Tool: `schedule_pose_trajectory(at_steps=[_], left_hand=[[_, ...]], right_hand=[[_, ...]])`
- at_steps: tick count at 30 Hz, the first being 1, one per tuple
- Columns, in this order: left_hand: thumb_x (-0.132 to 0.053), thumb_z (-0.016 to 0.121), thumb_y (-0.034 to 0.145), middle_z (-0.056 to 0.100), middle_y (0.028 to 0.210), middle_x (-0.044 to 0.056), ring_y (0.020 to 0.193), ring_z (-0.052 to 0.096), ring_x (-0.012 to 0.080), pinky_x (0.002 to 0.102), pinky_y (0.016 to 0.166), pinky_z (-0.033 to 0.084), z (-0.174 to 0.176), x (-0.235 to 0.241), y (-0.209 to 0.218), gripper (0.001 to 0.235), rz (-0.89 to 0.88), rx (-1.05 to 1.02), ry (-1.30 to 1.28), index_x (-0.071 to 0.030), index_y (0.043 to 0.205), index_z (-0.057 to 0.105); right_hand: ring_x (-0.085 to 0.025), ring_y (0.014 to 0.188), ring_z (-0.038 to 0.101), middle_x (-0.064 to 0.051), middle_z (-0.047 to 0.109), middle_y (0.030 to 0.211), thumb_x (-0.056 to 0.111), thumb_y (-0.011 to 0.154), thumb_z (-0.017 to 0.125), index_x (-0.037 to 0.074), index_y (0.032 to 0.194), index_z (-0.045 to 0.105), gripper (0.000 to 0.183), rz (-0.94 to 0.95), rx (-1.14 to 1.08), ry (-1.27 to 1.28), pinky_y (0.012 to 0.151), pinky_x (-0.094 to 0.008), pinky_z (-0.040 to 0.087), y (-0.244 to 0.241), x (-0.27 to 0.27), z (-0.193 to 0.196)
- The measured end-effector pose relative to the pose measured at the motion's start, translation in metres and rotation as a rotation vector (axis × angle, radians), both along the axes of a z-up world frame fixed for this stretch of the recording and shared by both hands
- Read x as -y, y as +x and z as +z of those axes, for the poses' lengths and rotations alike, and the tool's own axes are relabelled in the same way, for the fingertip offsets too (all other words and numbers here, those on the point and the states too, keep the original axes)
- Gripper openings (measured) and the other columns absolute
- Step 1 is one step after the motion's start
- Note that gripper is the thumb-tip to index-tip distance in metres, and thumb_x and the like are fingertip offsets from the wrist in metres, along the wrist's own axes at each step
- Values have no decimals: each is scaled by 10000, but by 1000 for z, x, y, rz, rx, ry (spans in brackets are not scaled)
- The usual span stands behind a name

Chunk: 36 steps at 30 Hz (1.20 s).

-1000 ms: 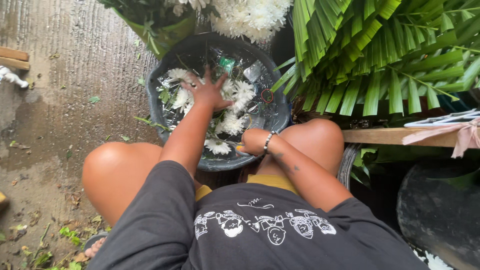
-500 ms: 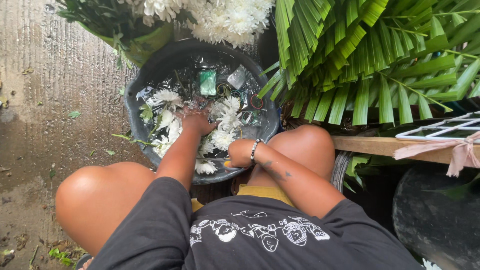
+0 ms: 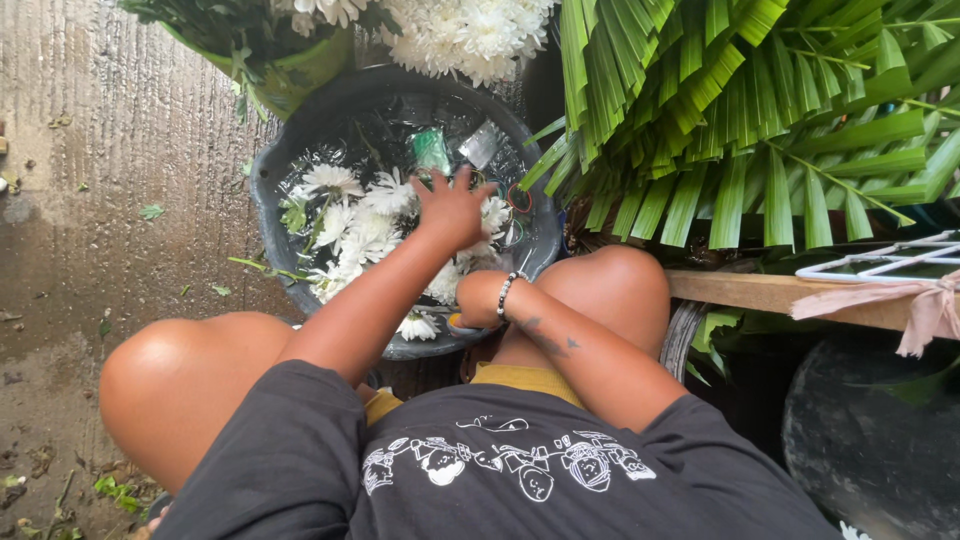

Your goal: The person prepares flowers by cutting stems with shears, placing them in a basin of water, and wrapping stems with tape or wire.

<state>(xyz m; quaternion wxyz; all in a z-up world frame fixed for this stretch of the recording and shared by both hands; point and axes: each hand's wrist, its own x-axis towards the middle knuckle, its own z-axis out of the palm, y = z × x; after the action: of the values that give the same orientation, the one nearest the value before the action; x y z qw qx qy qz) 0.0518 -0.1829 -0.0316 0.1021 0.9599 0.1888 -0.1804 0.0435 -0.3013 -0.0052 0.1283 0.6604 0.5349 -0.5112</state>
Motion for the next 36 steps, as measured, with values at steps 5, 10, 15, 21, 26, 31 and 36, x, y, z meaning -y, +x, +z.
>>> schedule_pose_trajectory(at_steps=[5, 10, 15, 21, 26, 31, 36], left_hand=[[-605, 667, 898, 18, 1766, -14, 1563, 34, 538, 776, 1198, 101, -19, 17, -43, 945, -239, -144, -85, -525, 1633, 78], [-607, 593, 938, 60, 1760, -34, 1575, 51, 493, 749, 1222, 44, -42, 7, -62, 858, -249, -149, -73, -557, 1612, 64], [-418, 445, 1038, 85, 1759, -83, 1590, 10, 448, 669, 1261, 41, -54, -8, -70, 621, -273, -194, 59, -569, 1588, 196], [-514, 716, 855, 265, 1688, 90, 1452, 326, 531, 578, 1237, 317, -36, -65, -79, 945, -150, 349, -216, -372, 1642, 212], [-658, 715, 872, 71, 1702, 112, 1461, 285, 490, 666, 1213, 248, -3, -84, -90, 986, 545, 298, -164, -460, 1657, 153], [-759, 625, 842, -67, 1742, 152, 1521, -10, 595, 792, 1160, -52, -28, -70, -97, 1038, 650, 90, -105, -410, 1677, 116], [-677, 614, 889, 11, 1753, 142, 1504, 61, 620, 856, 1114, 85, -54, -62, -90, 979, 625, -52, -130, -292, 1692, 210]], right_hand=[[-399, 937, 723, -231, 733, 883, 436, 913, 639, -75, 932, 767, 527, 56, 64, -53, 874, -469, 582, 1, -2, 8], [-387, 1044, 720, -198, 756, 975, 479, 907, 633, -30, 988, 773, 534, 101, 109, -54, 922, -489, 577, 1, 2, -18], [-373, 976, 733, -191, 751, 912, 486, 917, 624, -44, 946, 774, 552, 133, 106, -54, 879, -472, 590, 0, -3, 8], [-350, 927, 736, -192, 745, 876, 441, 936, 623, -47, 927, 772, 511, 138, 85, -42, 865, -446, 593, 0, 3, -27], [-367, 965, 735, -209, 751, 922, 456, 929, 621, -61, 951, 767, 538, 163, 93, -51, 870, -468, 592, -2, 0, 11], [-389, 951, 729, -234, 742, 916, 423, 926, 637, -85, 945, 762, 524, 140, 94, -42, 879, -473, 589, -1, 0, 10], [-397, 999, 727, -235, 746, 959, 444, 920, 635, -76, 966, 759, 537, 161, 127, -43, 897, -490, 586, -1, 0, 5]])
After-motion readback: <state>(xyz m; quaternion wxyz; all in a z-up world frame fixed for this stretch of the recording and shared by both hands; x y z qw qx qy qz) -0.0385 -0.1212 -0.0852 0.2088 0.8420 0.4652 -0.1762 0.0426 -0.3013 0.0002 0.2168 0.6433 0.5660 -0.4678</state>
